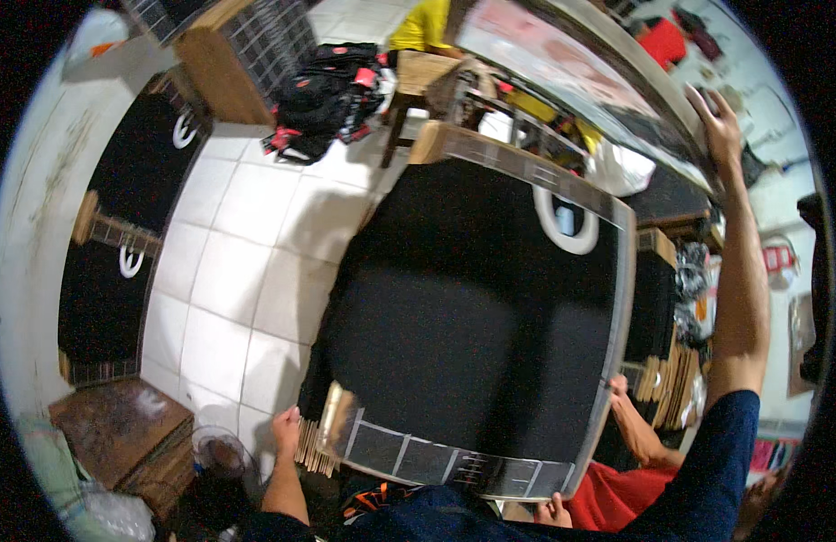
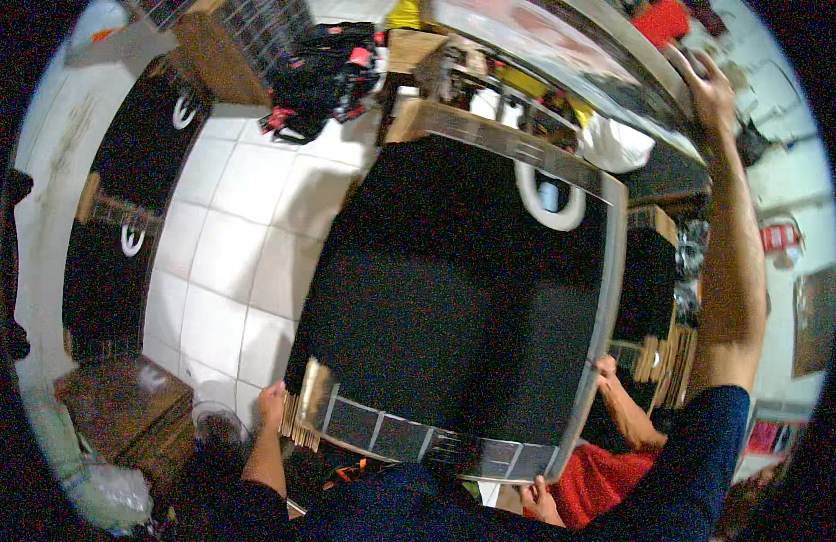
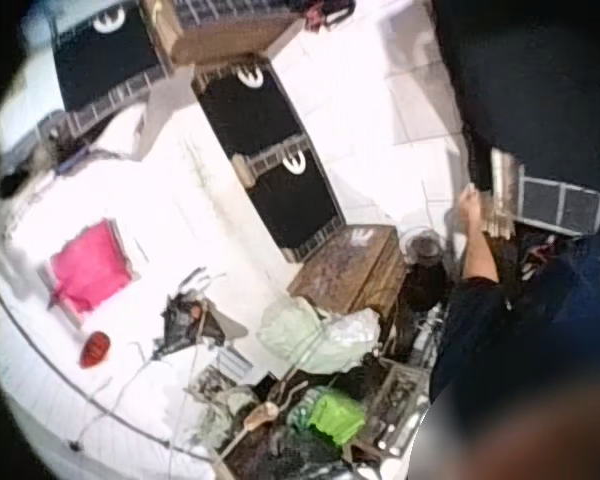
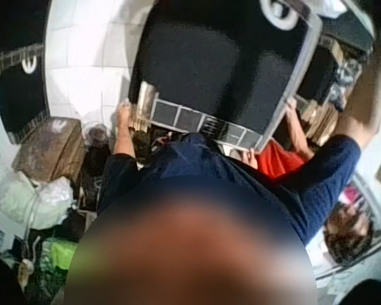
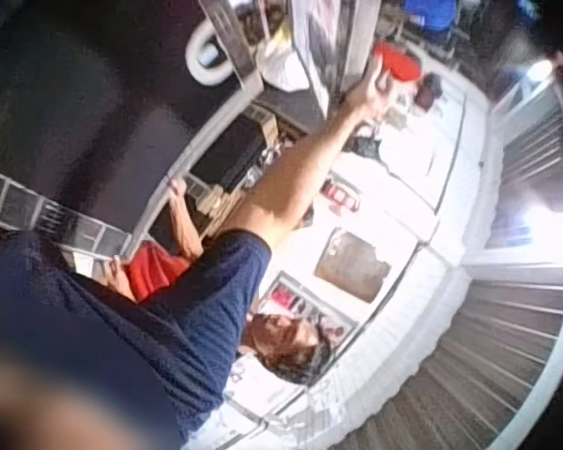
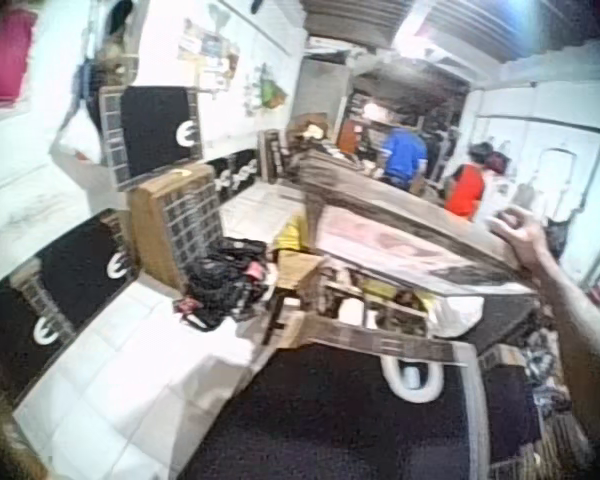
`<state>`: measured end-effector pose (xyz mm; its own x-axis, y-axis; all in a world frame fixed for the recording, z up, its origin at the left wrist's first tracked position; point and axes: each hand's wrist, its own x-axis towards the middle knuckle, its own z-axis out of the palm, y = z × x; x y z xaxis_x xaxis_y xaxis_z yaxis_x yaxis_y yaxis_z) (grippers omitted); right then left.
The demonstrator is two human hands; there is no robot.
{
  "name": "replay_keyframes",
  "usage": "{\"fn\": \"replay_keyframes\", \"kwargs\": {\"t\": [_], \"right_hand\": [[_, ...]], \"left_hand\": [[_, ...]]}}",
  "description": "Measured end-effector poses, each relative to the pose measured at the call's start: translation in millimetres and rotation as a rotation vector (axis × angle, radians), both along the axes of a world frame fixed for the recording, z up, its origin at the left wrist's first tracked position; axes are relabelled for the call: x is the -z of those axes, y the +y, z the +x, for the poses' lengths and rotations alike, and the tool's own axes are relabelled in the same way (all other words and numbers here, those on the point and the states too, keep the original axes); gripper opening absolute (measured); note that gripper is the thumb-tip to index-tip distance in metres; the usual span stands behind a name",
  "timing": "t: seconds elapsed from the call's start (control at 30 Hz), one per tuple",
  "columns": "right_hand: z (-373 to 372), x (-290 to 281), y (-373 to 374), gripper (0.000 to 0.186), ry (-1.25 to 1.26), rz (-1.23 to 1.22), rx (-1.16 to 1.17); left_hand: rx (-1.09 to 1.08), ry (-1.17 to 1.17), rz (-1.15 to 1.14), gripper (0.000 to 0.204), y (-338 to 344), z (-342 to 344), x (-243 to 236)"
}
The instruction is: The person repeatedly places a screen printing frame over a black skateboard deck, uses a squeegee to pull white ink across the screen, then lifts the frame to reveal a white logo. The cycle repeats on the same deck throughout the clip.
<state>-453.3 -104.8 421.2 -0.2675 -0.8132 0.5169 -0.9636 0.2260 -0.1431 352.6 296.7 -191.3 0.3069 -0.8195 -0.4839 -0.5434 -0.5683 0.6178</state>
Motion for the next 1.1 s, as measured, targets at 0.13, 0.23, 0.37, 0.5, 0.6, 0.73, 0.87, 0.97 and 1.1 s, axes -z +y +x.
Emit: {"fn": "replay_keyframes", "kwargs": {"t": [0.13, 0.23, 0.37, 0.5, 0.6, 0.73, 0.87, 0.97, 1.1], "right_hand": [[-17.7, 1.5, -1.8, 0.074, -0.087, -0.023, -0.111], [-37.5, 3.1, -3.5, 0.073, -0.040, 0.002, -0.081], [-46.5, 5.4, -3.9, 0.077, -0.006, -0.016, -0.060], [-30.0, 8.9, 0.1, 0.073, 0.048, -0.033, -0.029], [-8.5, 10.3, 5.1, 0.076, 0.038, -0.072, -0.016], [20.6, 11.2, 11.7, 0.081, 0.051, -0.032, 0.067], [39.8, 11.5, 18.5, 0.079, 0.009, -0.022, 0.030], [46.3, 13.4, 23.7, 0.082, 0.039, -0.018, 0.053], [48.4, 16.7, 25.6, 0.086, 0.056, -0.033, 0.027]], "left_hand": [[0.432, -0.599, -0.211, 0.040, -10.1, -19.2, -43.1], [0.292, -0.457, -0.107, 0.044, -10.2, -29.3, -48.7], [-0.059, -0.236, 0.050, 0.028, -1.7, -19.0, -35.4], [0.070, -0.400, -0.182, 0.024, -20.1, -14.9, -43.6], [0.075, -0.627, -0.335, 0.022, -69.2, -27.0, -79.4], [0.064, -0.762, -0.433, 0.022, -147.3, -20.7, -178.2], [0.000, -0.861, -0.346, 0.026, -153.8, 15.1, -322.5], [-0.084, -0.782, -0.625, 0.027, -111.1, 49.4, -433.6], [-0.188, -0.790, -0.655, 0.033, -41.6, 127.8, -568.9]]}}
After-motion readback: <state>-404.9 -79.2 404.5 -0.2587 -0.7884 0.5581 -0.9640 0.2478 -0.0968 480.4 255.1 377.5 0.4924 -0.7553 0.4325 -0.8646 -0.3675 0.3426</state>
